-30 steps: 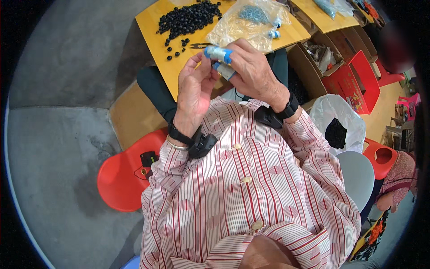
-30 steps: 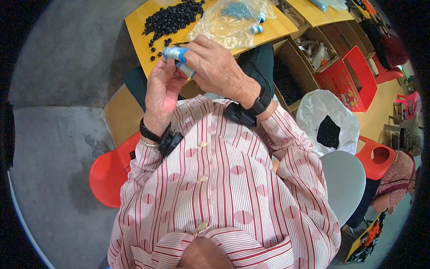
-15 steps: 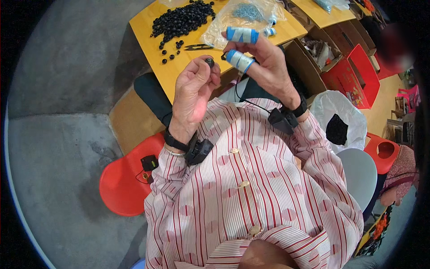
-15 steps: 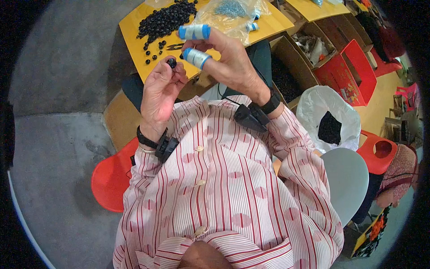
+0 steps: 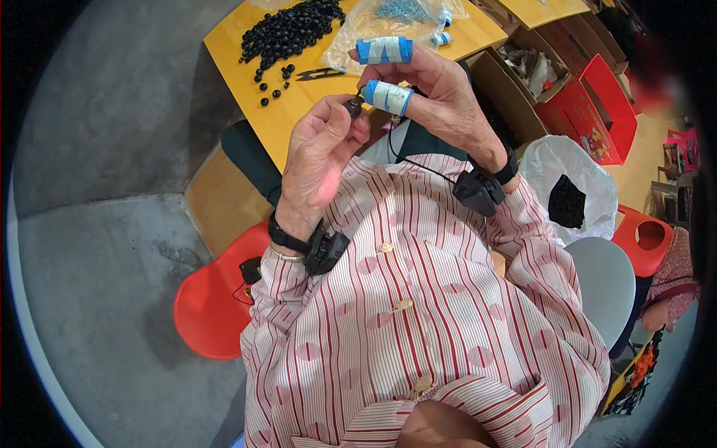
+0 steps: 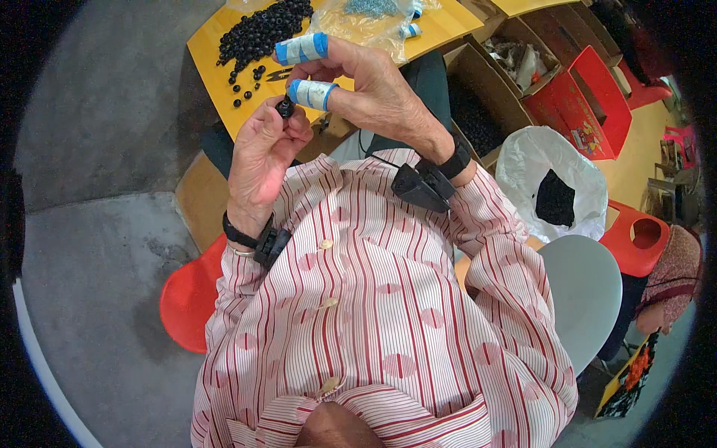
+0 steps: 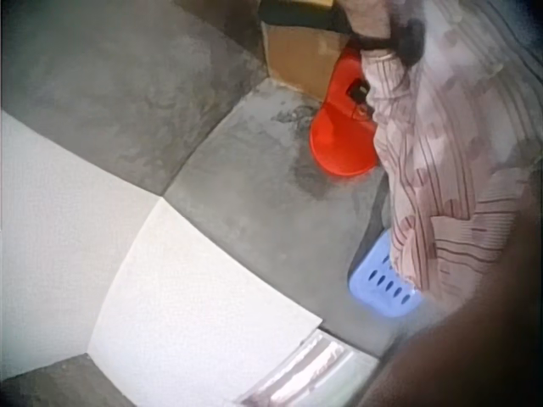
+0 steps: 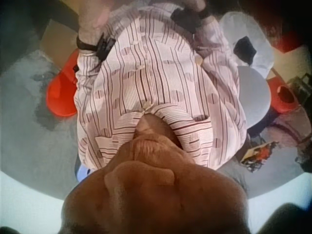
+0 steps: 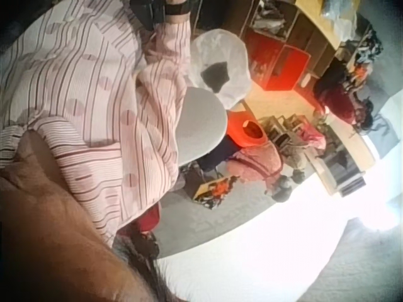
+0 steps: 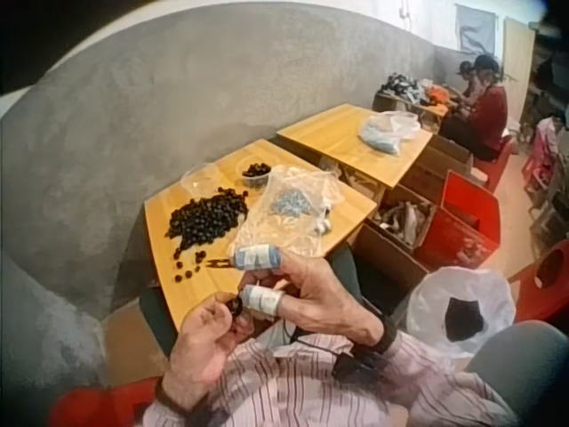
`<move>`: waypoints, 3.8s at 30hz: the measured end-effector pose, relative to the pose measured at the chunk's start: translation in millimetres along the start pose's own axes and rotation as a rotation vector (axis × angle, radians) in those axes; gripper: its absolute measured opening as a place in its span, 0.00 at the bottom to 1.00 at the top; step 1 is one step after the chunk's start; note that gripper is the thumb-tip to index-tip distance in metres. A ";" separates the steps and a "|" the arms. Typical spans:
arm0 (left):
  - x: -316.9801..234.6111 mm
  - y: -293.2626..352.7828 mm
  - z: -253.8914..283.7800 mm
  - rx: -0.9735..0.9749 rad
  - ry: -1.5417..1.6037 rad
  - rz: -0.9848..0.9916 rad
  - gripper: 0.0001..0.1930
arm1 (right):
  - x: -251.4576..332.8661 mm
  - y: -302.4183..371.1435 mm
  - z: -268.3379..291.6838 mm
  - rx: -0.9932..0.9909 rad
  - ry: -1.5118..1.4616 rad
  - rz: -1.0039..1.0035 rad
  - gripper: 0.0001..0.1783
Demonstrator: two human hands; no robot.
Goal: The person dumps black plastic parts onto the table, places tape guards onto their fingers, and assembles the black plastic parts by hand.
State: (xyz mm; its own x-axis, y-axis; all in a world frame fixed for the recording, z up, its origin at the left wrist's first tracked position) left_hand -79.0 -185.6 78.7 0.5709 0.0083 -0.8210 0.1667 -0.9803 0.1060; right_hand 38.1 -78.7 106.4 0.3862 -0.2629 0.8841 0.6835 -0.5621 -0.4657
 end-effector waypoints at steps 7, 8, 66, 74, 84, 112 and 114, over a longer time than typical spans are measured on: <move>0.3 -1.8 -1.4 -0.023 -0.027 0.040 0.17 | -2.6 -1.7 1.9 0.021 0.076 -0.027 0.21; 0.7 -1.4 -0.7 -0.027 -0.033 0.041 0.17 | -3.5 -1.5 1.2 0.020 0.063 -0.047 0.21; -10.1 18.1 13.5 0.003 -0.153 0.257 0.11 | -11.1 -2.4 -12.8 0.265 0.075 -0.095 0.21; -14.0 18.6 5.6 0.032 -0.335 0.158 0.13 | -9.1 -2.8 -12.8 0.292 0.140 0.046 0.19; -18.4 15.3 3.2 -0.053 -0.460 -0.036 0.12 | -5.6 -3.8 -15.2 0.189 0.290 0.102 0.18; -29.5 11.3 -21.6 -0.129 -0.458 -0.183 0.10 | 47.3 5.5 -30.3 0.079 1.151 0.527 0.15; -29.5 12.6 -23.7 -0.128 -0.478 -0.181 0.10 | 44.9 9.1 -30.9 0.078 1.152 0.523 0.15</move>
State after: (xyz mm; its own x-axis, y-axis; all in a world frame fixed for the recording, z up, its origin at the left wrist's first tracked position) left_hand -74.8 -193.5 117.5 0.0982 0.0553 -0.9936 0.3426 -0.9393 -0.0184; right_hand 42.5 -119.8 142.9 -0.1137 -0.9888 0.0968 0.6627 -0.1481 -0.7341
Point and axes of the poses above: each hand's wrist, its own y-axis away from the middle knuckle, its own z-axis out of the back of the hand, x = y × z, the point moved 5 cm from there along -y, towards the middle knuckle, and after that the axes turned 3 degrees about -y, right-handed, at the moved point
